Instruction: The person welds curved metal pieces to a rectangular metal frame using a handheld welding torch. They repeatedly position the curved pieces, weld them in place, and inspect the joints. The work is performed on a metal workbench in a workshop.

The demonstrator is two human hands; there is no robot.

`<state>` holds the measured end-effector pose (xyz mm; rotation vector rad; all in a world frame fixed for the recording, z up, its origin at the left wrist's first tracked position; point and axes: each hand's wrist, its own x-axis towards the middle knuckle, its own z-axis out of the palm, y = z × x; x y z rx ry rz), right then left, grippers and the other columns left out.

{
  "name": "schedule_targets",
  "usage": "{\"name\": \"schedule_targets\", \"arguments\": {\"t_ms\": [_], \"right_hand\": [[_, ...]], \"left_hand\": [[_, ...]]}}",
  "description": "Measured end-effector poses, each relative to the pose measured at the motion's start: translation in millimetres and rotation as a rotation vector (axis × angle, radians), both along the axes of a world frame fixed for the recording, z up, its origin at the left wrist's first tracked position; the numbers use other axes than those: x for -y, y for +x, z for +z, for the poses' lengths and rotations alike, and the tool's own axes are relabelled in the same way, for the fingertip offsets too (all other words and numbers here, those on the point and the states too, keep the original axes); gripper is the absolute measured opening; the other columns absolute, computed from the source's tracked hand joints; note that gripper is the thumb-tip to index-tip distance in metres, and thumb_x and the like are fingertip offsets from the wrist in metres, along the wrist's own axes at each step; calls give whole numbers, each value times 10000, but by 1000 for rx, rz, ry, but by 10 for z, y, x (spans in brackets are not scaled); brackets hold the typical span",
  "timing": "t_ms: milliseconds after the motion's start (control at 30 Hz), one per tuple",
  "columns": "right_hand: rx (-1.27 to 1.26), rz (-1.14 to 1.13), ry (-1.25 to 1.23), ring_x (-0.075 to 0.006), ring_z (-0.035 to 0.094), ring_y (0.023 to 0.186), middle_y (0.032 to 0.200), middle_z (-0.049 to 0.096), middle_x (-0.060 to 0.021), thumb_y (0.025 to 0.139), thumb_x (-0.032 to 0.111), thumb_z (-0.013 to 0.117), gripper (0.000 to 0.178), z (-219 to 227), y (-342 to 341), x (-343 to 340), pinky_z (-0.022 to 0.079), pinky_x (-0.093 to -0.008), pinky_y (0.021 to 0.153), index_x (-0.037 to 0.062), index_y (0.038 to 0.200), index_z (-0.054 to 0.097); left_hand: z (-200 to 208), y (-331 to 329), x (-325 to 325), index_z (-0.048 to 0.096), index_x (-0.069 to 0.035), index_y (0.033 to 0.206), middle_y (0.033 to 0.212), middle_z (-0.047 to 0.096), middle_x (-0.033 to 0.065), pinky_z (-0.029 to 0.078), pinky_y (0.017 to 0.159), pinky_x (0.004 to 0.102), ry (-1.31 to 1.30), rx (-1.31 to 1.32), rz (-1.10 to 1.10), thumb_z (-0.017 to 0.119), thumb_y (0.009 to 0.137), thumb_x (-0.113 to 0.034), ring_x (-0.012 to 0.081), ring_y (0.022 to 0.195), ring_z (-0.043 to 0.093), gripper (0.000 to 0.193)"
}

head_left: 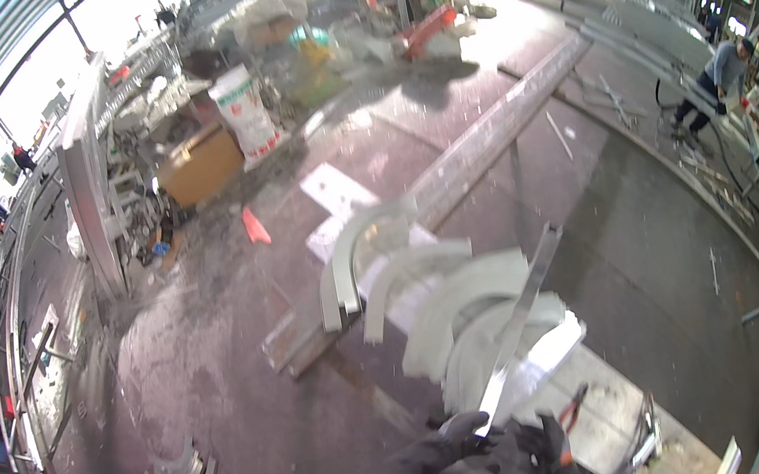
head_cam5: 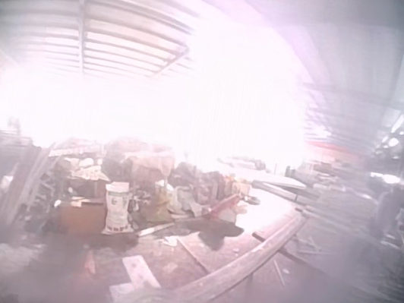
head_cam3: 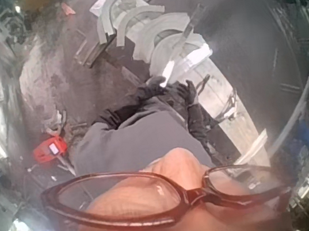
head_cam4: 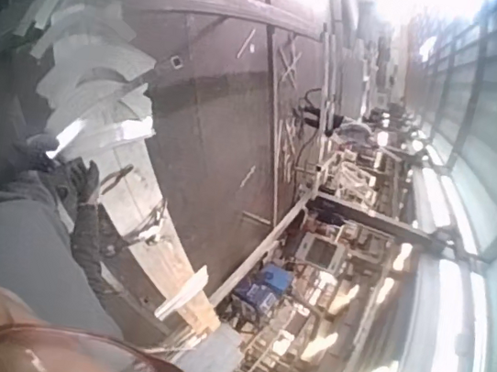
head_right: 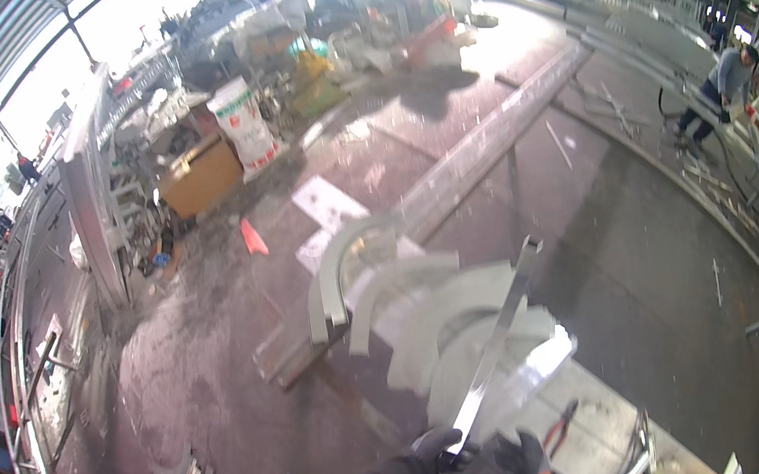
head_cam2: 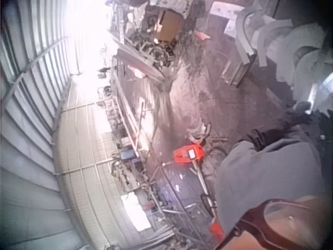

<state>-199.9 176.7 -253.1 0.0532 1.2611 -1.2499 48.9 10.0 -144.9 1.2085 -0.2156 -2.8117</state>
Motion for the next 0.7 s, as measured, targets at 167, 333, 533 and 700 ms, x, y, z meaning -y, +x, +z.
{"name": "schedule_targets", "arguments": {"t_ms": [167,333,533,700], "right_hand": [[168,29,-100,-339,697,958,1007,704,-213,994,536,614,637,554,579,489,587,-457,828,-71,1190,619],[-206,49,-108,-305,712,869,987,715,-149,1003,374,633,412,427,509,257,581,-456,790,-22,1111,666],[-392,121,-105,-273,713,787,907,731,-134,985,412,641,439,164,329,191,575,-407,722,-21,1030,699],[-181,33,-231,-325,727,826,949,732,-179,1000,413,624,503,293,337,279,605,-447,804,-81,1097,652]], "left_hand": [[200,-97,-489,536,-85,1365,1194,661,112,626,753,426,-252,-37,-256,604,1022,-414,246,931,729,480],[126,-120,-674,537,-99,1393,1203,665,106,621,718,460,-266,-4,-299,656,976,-465,276,921,732,568],[69,-188,-699,640,-66,1164,960,716,93,610,591,424,-251,-22,-175,700,965,-383,240,758,729,379],[-139,-230,-657,638,-68,1177,969,700,75,613,661,413,-255,-57,-210,745,936,-429,235,820,721,447]]}}
